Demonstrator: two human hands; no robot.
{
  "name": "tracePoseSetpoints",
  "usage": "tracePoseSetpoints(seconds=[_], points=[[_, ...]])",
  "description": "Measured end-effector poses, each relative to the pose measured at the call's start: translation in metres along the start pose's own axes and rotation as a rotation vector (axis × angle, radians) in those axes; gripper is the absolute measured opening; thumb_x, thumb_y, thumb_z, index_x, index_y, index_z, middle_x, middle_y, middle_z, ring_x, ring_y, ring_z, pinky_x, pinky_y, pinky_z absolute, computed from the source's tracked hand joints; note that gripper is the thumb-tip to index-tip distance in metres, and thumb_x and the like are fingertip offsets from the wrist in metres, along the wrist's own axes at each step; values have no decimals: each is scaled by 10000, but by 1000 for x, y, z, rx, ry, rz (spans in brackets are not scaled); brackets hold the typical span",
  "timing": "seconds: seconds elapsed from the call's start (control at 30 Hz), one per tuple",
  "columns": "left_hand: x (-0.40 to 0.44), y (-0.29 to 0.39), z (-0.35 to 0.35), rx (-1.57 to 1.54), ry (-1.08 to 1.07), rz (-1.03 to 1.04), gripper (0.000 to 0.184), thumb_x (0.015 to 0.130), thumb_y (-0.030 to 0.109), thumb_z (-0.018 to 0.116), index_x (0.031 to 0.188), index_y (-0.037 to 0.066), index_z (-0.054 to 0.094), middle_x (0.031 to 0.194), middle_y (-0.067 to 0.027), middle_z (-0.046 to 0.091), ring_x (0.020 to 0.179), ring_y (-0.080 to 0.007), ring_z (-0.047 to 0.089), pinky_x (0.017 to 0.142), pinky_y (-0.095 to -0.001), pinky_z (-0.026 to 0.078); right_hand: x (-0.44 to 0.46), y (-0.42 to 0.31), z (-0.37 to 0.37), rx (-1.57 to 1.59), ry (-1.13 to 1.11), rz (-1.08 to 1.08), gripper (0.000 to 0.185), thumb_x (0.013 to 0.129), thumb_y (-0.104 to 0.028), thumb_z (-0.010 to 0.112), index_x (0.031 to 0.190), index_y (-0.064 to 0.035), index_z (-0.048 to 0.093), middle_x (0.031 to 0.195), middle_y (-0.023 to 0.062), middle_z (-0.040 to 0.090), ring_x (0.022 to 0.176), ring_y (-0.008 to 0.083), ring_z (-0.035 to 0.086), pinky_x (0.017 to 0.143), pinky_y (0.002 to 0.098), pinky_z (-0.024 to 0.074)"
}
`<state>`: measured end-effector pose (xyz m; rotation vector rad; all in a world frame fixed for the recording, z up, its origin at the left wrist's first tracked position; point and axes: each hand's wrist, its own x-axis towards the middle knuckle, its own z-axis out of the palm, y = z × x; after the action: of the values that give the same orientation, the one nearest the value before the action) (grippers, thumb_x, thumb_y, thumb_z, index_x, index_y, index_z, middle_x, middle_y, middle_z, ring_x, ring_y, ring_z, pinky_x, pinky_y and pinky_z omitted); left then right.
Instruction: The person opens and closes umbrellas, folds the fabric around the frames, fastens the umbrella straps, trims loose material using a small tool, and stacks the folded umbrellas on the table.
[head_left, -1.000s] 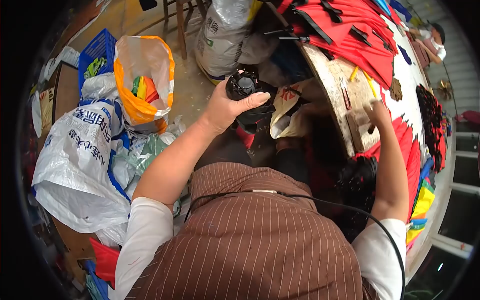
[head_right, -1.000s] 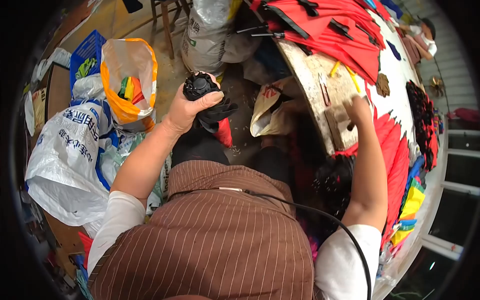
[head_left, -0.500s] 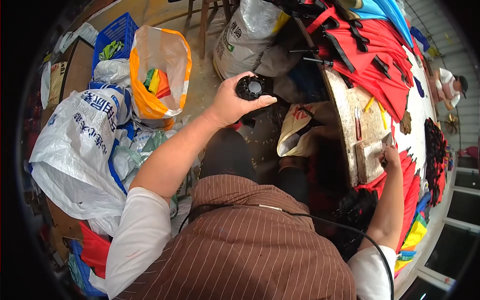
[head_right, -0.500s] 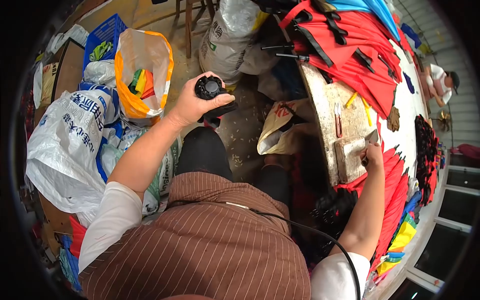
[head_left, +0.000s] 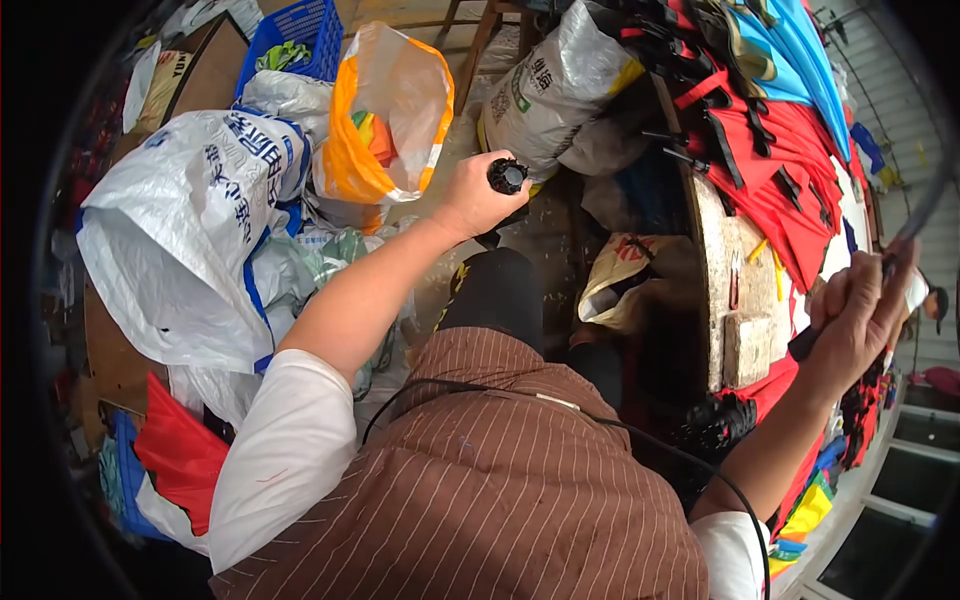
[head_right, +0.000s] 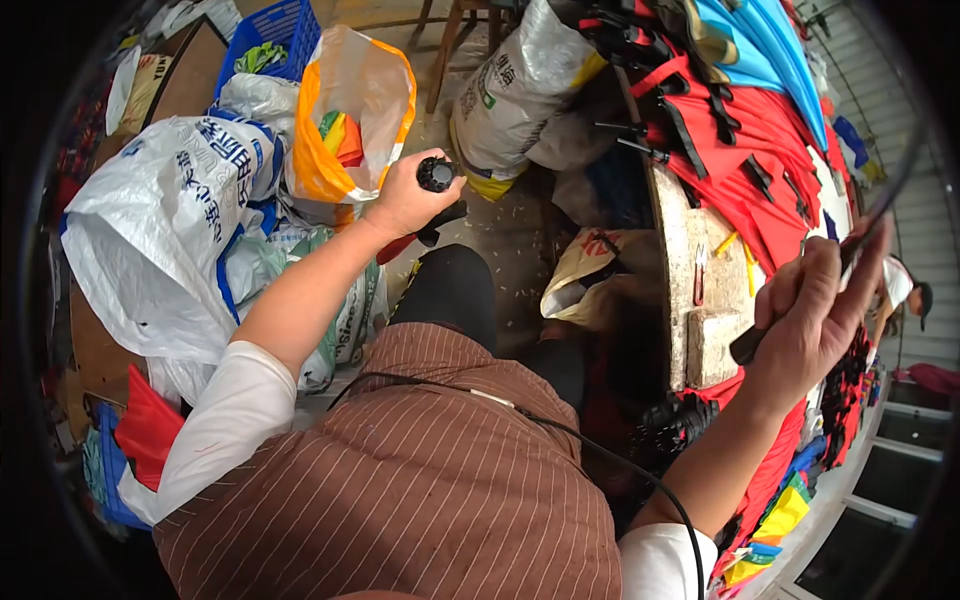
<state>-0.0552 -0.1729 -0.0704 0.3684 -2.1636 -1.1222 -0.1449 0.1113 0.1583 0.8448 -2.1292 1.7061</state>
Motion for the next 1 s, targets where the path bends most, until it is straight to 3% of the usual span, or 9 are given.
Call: tracePoseSetpoints(seconds=[0.13,0.17,0.2,0.3,0.57,0.63,0.7,0.83,1.0], points=[[-4,6,-9,-21,41,28,235,698,186,712,749,16,558,655,-146,575,580,-286,560,569,-347,454,-45,0,28,326,-225,-14,637,886,-15,509,1440,-84,203,756,11,456,524,81,404,450,212,359],[-5,9,-10,-31,60,27,235,698,186,712,749,16,558,655,-146,575,580,-286,560,569,-347,454,-61,27,30,-380,-400,-379,672,841,31,533,1433,-72,232,902,100,570,694,188,546,671,323,491],[-6,12,-11,-33,88,48,231,698,187,712,751,18,563,659,-154,573,589,-292,567,570,-347,456,-72,19,55,-524,-523,-514,668,823,45,559,1419,-58,277,1154,186,576,896,274,560,911,385,430],[-17,14,-11,-34,106,91,225,698,189,711,753,21,573,668,-169,571,606,-306,582,572,-349,459,-136,49,76,-167,-930,361,564,840,45,553,1369,-55,384,1237,164,559,976,276,606,860,305,456],[-34,6,6,-17,-13,-18,266,691,226,723,807,16,607,699,-157,609,651,-284,617,604,-349,473,-113,36,49,-150,-401,-193,560,843,26,565,1363,-123,418,1152,168,593,797,267,620,704,264,495],[-30,34,7,15,-50,4,263,691,218,724,813,15,610,696,-144,604,652,-257,608,616,-339,472,-113,59,47,-286,-505,-482,564,845,5,572,1370,-118,407,1178,163,582,881,233,635,741,258,497],[-26,39,15,-47,-89,97,252,697,204,722,807,11,603,679,-124,590,629,-242,573,624,-327,467,-125,63,44,-587,-1062,102,550,845,23,550,1366,-59,392,1173,163,580,1037,211,583,867,298,461],[-32,14,21,4,-186,126,225,711,165,712,768,4,565,689,-145,581,622,-260,580,602,-340,462,-165,122,34,-176,-620,339,547,860,-15,542,1378,-69,371,1243,207,535,1131,265,542,937,304,414],[-24,-5,16,-24,-149,-6,207,750,129,700,765,1,539,639,-69,525,585,-157,490,590,-281,437,-133,177,11,-334,-97,407,544,895,-113,512,1393,-23,313,1280,232,499,1182,288,502,963,317,386]])
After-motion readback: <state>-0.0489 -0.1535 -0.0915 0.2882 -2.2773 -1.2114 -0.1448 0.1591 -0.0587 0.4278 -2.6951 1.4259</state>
